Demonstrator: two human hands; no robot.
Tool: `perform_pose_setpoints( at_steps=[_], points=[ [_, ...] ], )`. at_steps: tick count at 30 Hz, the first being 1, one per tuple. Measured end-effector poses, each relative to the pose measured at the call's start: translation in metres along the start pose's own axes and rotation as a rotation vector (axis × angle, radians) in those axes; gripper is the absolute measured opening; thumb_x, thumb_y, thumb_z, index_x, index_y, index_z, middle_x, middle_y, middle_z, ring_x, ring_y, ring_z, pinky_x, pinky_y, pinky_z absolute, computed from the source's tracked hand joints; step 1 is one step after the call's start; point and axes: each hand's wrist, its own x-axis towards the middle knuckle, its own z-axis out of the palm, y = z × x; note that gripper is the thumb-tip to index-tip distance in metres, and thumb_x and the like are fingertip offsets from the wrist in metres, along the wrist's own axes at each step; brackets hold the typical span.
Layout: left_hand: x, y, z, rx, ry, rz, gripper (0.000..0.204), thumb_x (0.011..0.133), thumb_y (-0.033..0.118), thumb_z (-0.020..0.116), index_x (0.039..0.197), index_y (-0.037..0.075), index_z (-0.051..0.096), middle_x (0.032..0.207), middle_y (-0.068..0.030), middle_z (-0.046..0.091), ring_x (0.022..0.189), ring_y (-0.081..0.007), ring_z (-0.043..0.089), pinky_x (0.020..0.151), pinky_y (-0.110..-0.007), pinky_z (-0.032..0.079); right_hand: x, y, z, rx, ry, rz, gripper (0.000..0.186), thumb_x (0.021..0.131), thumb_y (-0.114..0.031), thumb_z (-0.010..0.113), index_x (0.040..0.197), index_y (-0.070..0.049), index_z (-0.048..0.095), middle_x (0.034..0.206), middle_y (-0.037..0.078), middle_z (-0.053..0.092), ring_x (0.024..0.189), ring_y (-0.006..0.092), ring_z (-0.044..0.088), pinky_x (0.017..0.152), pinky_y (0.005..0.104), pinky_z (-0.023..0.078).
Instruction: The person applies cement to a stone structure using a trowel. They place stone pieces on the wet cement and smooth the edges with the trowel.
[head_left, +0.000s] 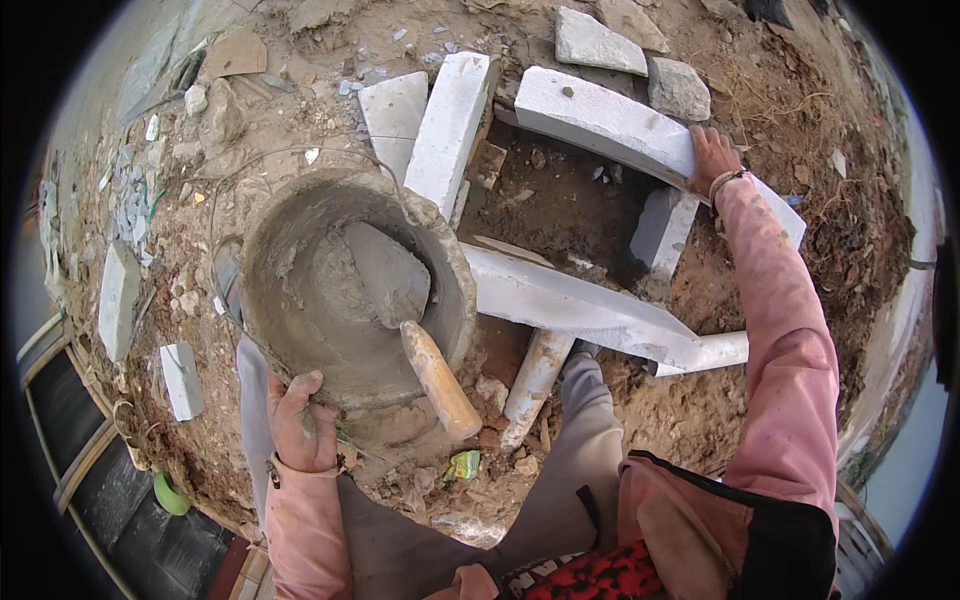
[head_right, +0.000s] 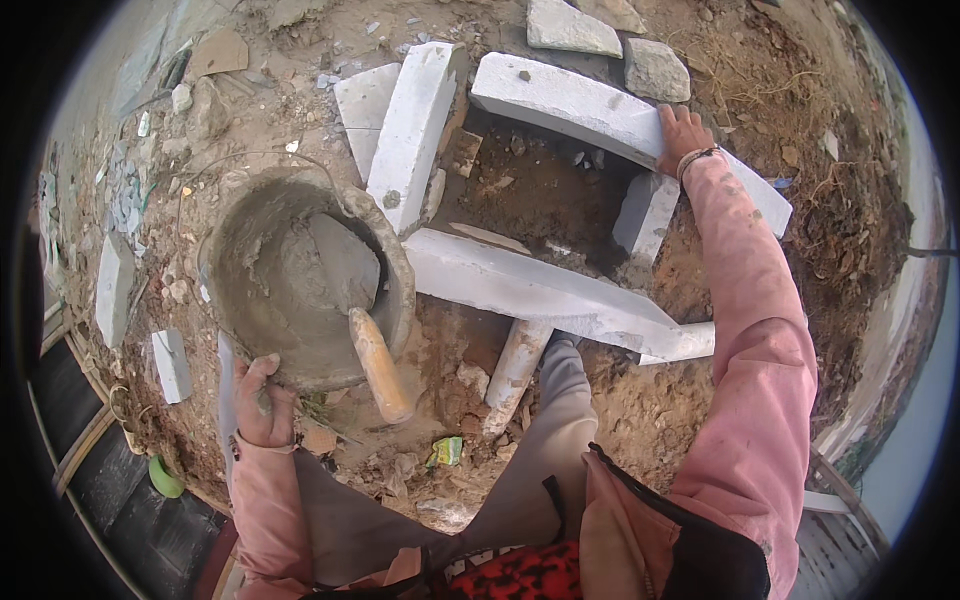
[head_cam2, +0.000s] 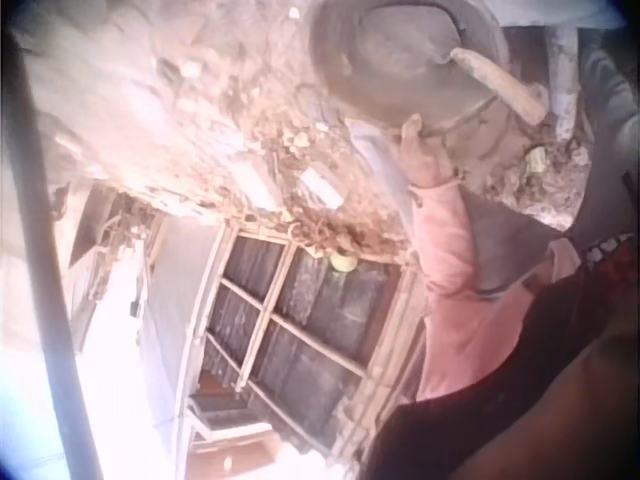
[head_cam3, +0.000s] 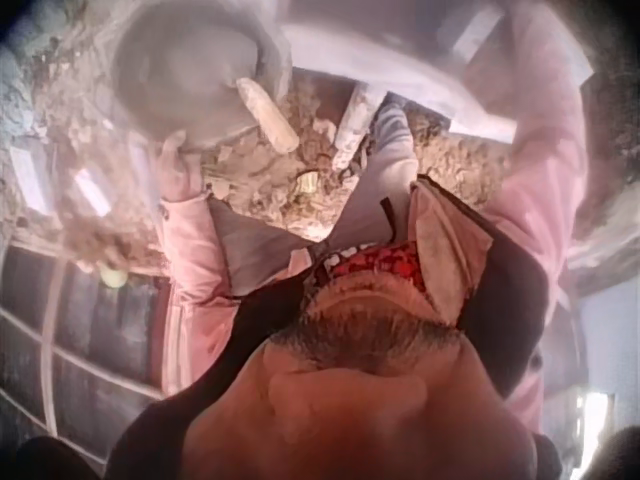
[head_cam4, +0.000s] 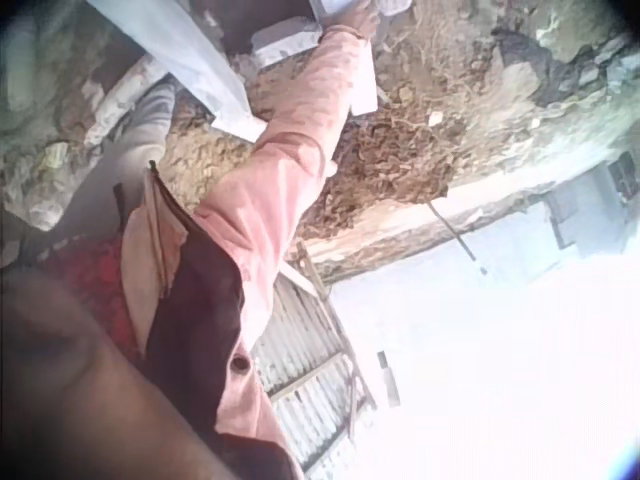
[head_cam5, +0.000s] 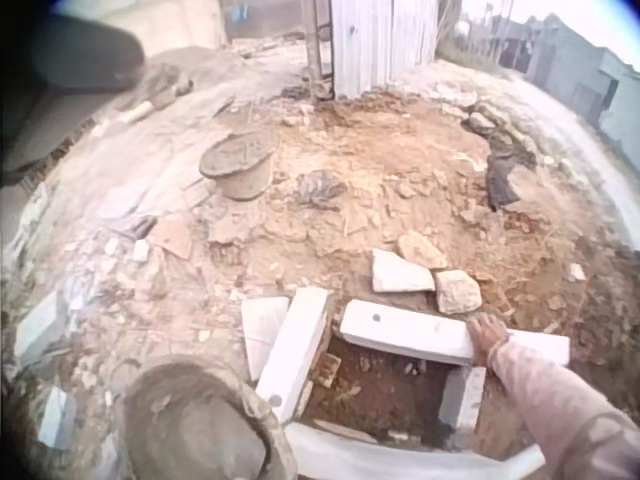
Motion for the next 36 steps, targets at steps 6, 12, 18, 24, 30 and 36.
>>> perform_pose_setpoints(
  at_steps=[6, 12, 18, 24, 30, 36],
  points=[
    [-0.01, 0.026, 0.016, -0.074, 0.02, -0.011, 0.057, 0.079, -0.005, 0.051, 0.134, 0.006, 0.044, 0.118, -0.0098, 0.059, 0.102, -0.0225, 0.061, 0.083, -0.035, 0.054, 0.046, -0.031, 0.002, 0.031, -0.031, 0.008, 0.09, 0.055, -0.016, 0.083, 0.132, -0.008, 0.038, 0.121, 0.019, 0.05, 0.117, 0.0409, 0.049, 0.096, 0.0473, 0.046],
    [-0.018, 0.049, 0.005, -0.126, 0.042, -0.005, 0.054, 0.08, -0.006, 0.052, 0.133, 0.0, 0.042, 0.122, -0.0153, 0.056, 0.111, -0.0277, 0.058, 0.094, -0.042, 0.049, 0.075, -0.04, 0.016, 0.029, -0.032, 0.016, 0.092, 0.053, -0.016, 0.084, 0.133, -0.009, 0.037, 0.122, 0.019, 0.051, 0.115, 0.0412, 0.051, 0.098, 0.046, 0.046],
    [-0.012, 0.054, -0.004, -0.129, 0.078, -0.012, 0.054, 0.078, -0.004, 0.055, 0.131, -0.002, 0.043, 0.119, -0.0165, 0.058, 0.108, -0.0287, 0.059, 0.093, -0.042, 0.05, 0.1, -0.035, 0.034, 0.058, -0.03, 0.002, 0.096, 0.053, -0.018, 0.086, 0.134, -0.009, 0.036, 0.123, 0.02, 0.053, 0.115, 0.0411, 0.051, 0.1, 0.0457, 0.043],
    [-0.005, 0.059, -0.003, -0.093, 0.095, -0.021, 0.054, 0.078, -0.005, 0.055, 0.13, -0.003, 0.043, 0.119, -0.0171, 0.058, 0.107, -0.0301, 0.059, 0.095, -0.044, 0.049, 0.114, -0.035, 0.043, 0.047, -0.068, 0.002, 0.096, 0.053, -0.015, 0.087, 0.134, -0.007, 0.036, 0.125, 0.022, 0.052, 0.118, 0.0412, 0.05, 0.1, 0.0457, 0.043],
    [0.001, 0.061, 0.01, -0.105, 0.159, -0.062, 0.054, 0.078, -0.006, 0.055, 0.131, -0.003, 0.042, 0.121, -0.0178, 0.057, 0.108, -0.0318, 0.058, 0.094, -0.046, 0.049, 0.126, -0.039, 0.046, 0.107, -0.097, 0.039, 0.1, 0.048, -0.012, 0.088, 0.133, -0.003, 0.037, 0.123, 0.024, 0.053, 0.117, 0.0423, 0.05, 0.101, 0.0443, 0.042],
    [0.009, 0.061, 0.017, -0.068, 0.143, -0.102, 0.054, 0.078, -0.006, 0.055, 0.13, -0.002, 0.042, 0.122, -0.0179, 0.055, 0.109, -0.0309, 0.058, 0.095, -0.044, 0.049, 0.125, -0.036, 0.045, 0.062, -0.072, -0.019, 0.091, 0.056, -0.017, 0.086, 0.132, -0.006, 0.036, 0.127, 0.019, 0.052, 0.117, 0.0404, 0.051, 0.098, 0.0452, 0.046]
  ],
)
